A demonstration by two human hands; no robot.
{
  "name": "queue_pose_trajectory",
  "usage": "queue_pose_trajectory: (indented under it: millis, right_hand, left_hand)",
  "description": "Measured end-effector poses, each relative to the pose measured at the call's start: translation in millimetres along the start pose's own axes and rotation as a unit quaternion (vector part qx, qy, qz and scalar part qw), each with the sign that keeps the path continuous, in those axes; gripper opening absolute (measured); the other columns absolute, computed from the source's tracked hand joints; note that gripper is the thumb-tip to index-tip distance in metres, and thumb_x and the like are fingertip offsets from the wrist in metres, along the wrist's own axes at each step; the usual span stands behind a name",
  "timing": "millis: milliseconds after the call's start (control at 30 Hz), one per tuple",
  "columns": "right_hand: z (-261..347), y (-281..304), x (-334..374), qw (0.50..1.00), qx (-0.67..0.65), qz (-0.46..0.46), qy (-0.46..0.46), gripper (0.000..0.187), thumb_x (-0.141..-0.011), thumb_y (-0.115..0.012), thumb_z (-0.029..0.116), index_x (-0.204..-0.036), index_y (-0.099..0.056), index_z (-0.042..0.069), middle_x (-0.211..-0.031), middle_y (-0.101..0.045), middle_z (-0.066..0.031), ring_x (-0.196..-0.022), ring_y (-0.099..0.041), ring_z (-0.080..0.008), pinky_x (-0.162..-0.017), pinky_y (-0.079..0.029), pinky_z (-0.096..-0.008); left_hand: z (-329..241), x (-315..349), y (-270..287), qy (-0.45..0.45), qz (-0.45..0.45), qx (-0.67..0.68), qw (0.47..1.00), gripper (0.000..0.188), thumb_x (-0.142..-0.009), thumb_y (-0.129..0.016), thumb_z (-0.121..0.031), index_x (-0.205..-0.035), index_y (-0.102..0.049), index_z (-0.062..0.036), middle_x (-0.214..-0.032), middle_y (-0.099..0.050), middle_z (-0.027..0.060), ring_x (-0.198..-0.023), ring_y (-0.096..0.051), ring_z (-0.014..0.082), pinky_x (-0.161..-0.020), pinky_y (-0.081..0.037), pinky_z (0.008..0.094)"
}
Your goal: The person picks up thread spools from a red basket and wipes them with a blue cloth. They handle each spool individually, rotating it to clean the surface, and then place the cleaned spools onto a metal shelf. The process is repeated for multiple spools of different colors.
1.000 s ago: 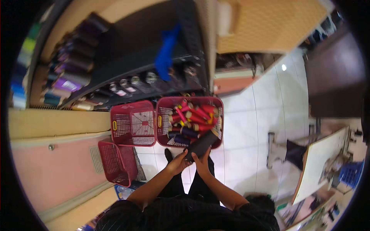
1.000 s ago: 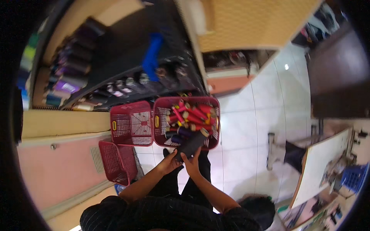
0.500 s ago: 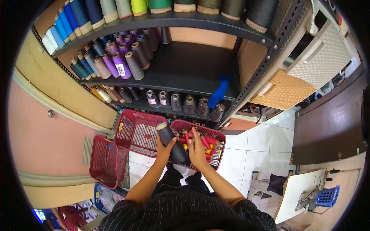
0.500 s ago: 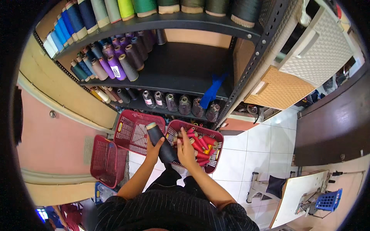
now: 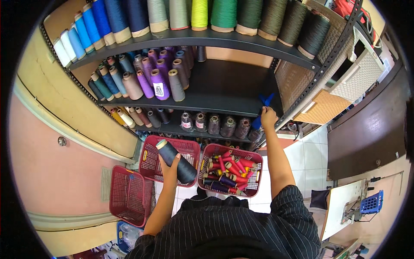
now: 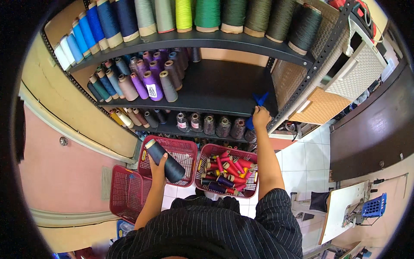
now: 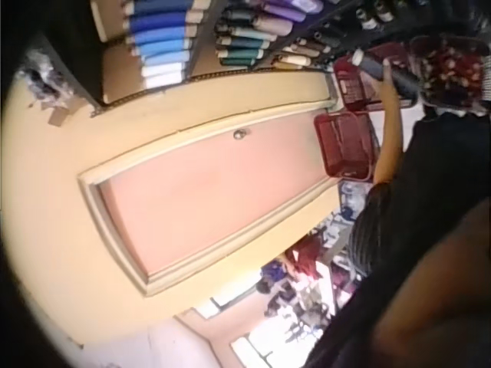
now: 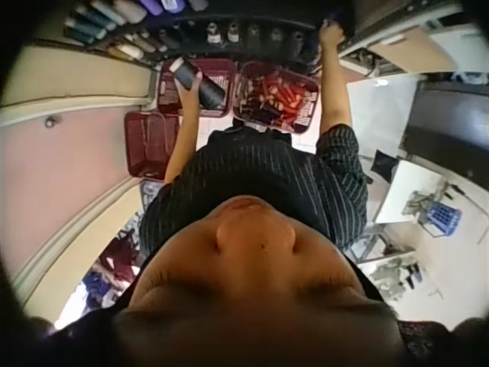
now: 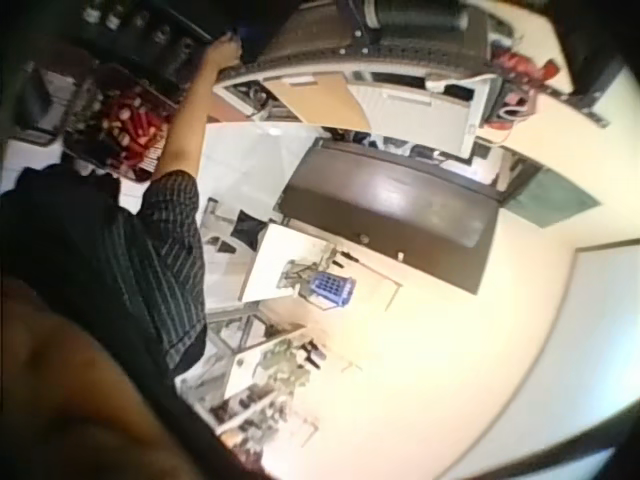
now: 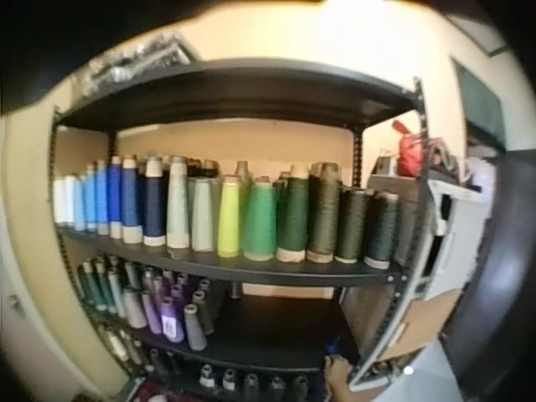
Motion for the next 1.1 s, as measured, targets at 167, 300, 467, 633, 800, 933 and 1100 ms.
queue_pose_trajectory:
  millis: [167,300,467,633,800,933,1100]
  right_hand:
    - [-14.4,-7.6,41.4,0.917,-0.39,-0.027,-0.082,0.017,-0.085,-0.065,0.012,-0.098,-0.071,0.001,-0.087,-0.07,-0.0082,-0.075,-0.063,-0.0171,-0.071,-0.047,-0.0274]
    - [76.5,46.9,142.8,0.856,-0.493,0.121,-0.097,0.022,-0.086,-0.065,0.005,-0.107,-0.066,0.0,-0.084,-0.065,-0.0012,-0.075,-0.055,-0.006,-0.069,-0.043,-0.0192]
    - [131.2,96.9,210.8,0.831,-0.51,0.22,-0.028,0.026,-0.09,-0.058,0.0,-0.116,-0.058,0.002,-0.093,-0.066,-0.0052,-0.085,-0.06,-0.0091,-0.076,-0.047,-0.0228]
    - [147.6,126.3,230.2,0.886,-0.392,0.222,0.109,0.032,-0.09,-0.054,-0.004,-0.121,-0.057,0.001,-0.11,-0.063,-0.011,-0.103,-0.061,-0.0156,-0.086,-0.047,-0.0257]
    - [139.5,144.0,224.3,0.9,-0.369,0.189,0.138,0.028,-0.089,-0.053,-0.004,-0.115,-0.061,0.001,-0.109,-0.063,-0.0131,-0.1,-0.062,-0.0177,-0.086,-0.047,-0.0268]
    - [120.7,156.5,206.6,0.897,-0.406,0.137,0.109,0.024,-0.085,-0.053,-0.004,-0.104,-0.067,0.002,-0.098,-0.064,-0.0156,-0.089,-0.062,-0.026,-0.081,-0.047,-0.0314]
    - [115.8,165.1,185.2,0.899,-0.379,0.149,0.164,0.023,-0.085,-0.056,-0.001,-0.105,-0.067,0.002,-0.096,-0.063,-0.0149,-0.089,-0.06,-0.0259,-0.082,-0.046,-0.0321]
  left_hand:
    - [-1.5,-15.1,12.1,0.009,0.07,0.029,0.997,0.067,-0.082,-0.07,-0.013,-0.137,-0.033,-0.0022,-0.12,-0.053,0.0134,-0.101,-0.057,0.02,-0.085,-0.048,0.0328]
    - [-28.3,-1.5,-2.0,0.097,0.188,0.183,0.96,0.054,-0.084,-0.064,-0.01,-0.129,-0.037,-0.0016,-0.124,-0.055,0.0153,-0.094,-0.063,0.0246,-0.079,-0.055,0.0381]
    - [-28.2,11.3,-37.6,0.184,0.386,0.054,0.902,0.076,-0.076,-0.071,-0.023,-0.139,-0.033,-0.002,-0.134,-0.048,0.0123,-0.097,-0.063,0.0249,-0.083,-0.053,0.0376]
    - [-40.3,29.3,-69.9,0.195,0.466,0.109,0.856,0.083,-0.074,-0.069,-0.03,-0.142,-0.031,-0.0017,-0.104,-0.062,0.0162,-0.093,-0.064,0.0237,-0.081,-0.054,0.0358]
    - [-45.0,32.2,-80.1,0.174,0.43,0.145,0.874,0.081,-0.075,-0.069,-0.03,-0.143,-0.032,-0.0067,-0.103,-0.061,0.0145,-0.092,-0.065,0.0212,-0.074,-0.056,0.0345]
    - [-51.4,28.7,-90.1,0.165,0.382,0.19,0.889,0.081,-0.076,-0.065,-0.035,-0.143,-0.031,-0.0055,-0.107,-0.061,0.0165,-0.088,-0.064,0.0193,-0.075,-0.056,0.0332]
    - [-50.1,32.8,-101.2,0.132,0.454,0.14,0.87,0.09,-0.071,-0.067,-0.036,-0.143,-0.028,0.0021,-0.143,-0.038,0.0218,-0.092,-0.063,0.0217,-0.076,-0.055,0.0329]
Point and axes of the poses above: each hand's wrist, its own x-axis away from the middle knuckle, its own y-axis out of the back of the hand, z = x × y, the point moved 2 cm from there along -x, towards the middle knuckle
